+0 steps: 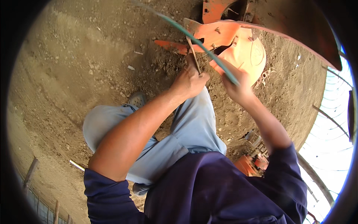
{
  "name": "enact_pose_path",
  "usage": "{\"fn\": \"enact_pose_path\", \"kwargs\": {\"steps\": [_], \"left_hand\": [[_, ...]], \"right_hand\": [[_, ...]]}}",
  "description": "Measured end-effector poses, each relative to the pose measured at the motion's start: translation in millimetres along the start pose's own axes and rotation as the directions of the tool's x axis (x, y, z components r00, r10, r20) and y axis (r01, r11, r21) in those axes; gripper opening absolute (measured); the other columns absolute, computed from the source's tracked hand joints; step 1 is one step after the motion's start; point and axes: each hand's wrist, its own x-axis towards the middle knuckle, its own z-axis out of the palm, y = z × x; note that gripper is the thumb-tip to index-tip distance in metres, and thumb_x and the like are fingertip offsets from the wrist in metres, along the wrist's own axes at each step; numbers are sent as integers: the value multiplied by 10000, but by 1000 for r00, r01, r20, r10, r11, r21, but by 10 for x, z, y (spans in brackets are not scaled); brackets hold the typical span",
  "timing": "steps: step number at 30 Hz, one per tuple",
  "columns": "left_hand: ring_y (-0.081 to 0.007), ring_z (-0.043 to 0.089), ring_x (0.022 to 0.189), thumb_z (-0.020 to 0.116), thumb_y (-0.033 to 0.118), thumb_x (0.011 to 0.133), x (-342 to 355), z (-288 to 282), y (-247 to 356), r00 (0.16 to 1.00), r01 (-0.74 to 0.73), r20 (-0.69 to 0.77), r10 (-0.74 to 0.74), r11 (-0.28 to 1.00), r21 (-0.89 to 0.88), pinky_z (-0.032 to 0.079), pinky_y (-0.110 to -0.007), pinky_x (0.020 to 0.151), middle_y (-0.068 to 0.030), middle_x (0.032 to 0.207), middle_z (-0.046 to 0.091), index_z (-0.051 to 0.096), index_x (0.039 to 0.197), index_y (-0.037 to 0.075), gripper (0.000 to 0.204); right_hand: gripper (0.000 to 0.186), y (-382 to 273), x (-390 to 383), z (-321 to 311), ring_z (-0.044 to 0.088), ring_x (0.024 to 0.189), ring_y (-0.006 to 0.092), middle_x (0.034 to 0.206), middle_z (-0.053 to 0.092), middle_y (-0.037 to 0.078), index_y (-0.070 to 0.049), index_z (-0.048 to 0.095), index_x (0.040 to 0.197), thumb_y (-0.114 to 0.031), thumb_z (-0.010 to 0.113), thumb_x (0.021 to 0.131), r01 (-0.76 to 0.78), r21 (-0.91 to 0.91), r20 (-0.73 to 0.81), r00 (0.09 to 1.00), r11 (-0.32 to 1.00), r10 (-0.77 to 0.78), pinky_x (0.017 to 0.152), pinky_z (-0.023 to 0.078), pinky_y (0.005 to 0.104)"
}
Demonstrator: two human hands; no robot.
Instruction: The person uses a hacksaw to cut a small metal piece while sitting on the ground. They adjust the saw blade with pliers and continue sawing the metal piece.
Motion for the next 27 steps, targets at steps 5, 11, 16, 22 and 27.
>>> {"fn": "enact_pose_path", "kwargs": {"steps": [5,11,16,22,27], "left_hand": [[-469,490,1411,561,177,911,-38,-10,-20,997,69,40,-70,998,12,429,-471,1153,-364,1559,379,13,1635,-49,936],[-488,500,1387,567,183,907,-20,64,-74,999,-23,-33,21,999,-46,442,-468,1143,-387,1509,421,18,1627,-48,935],[-477,551,1321,569,182,893,-44,23,-15,1000,9,0,-9,1000,6,472,-489,1094,-384,1461,455,83,1600,-77,896],[-453,606,1241,559,184,897,-19,-11,-25,999,32,-4,-32,999,-4,503,-477,1054,-382,1425,473,119,1588,-82,861],[-476,579,1300,575,206,919,-16,8,22,999,-34,-13,34,998,52,488,-496,1073,-385,1450,464,95,1599,-69,876]], "right_hand": [[505,-153,-122,-193,765,768,293,923,734,257,-54,616,1444,16,575,945,-151,1,69,986,988,151,689,590,411],[535,-115,-106,-234,742,680,278,905,737,263,-15,593,1458,31,536,928,-106,-57,106,988,993,112,657,582,396],[532,-135,176,-39,731,672,314,926,738,260,-49,597,1468,14,565,941,39,-18,16,999,999,-39,638,579,402],[451,-36,-489,-502,795,828,236,1095,768,263,64,617,1401,50,524,960,-67,-89,71,995,994,73,719,635,359],[552,-8,351,114,700,701,322,870,688,269,-84,620,1438,40,572,902,51,-27,7,999,998,-51,676,561,410]]}}
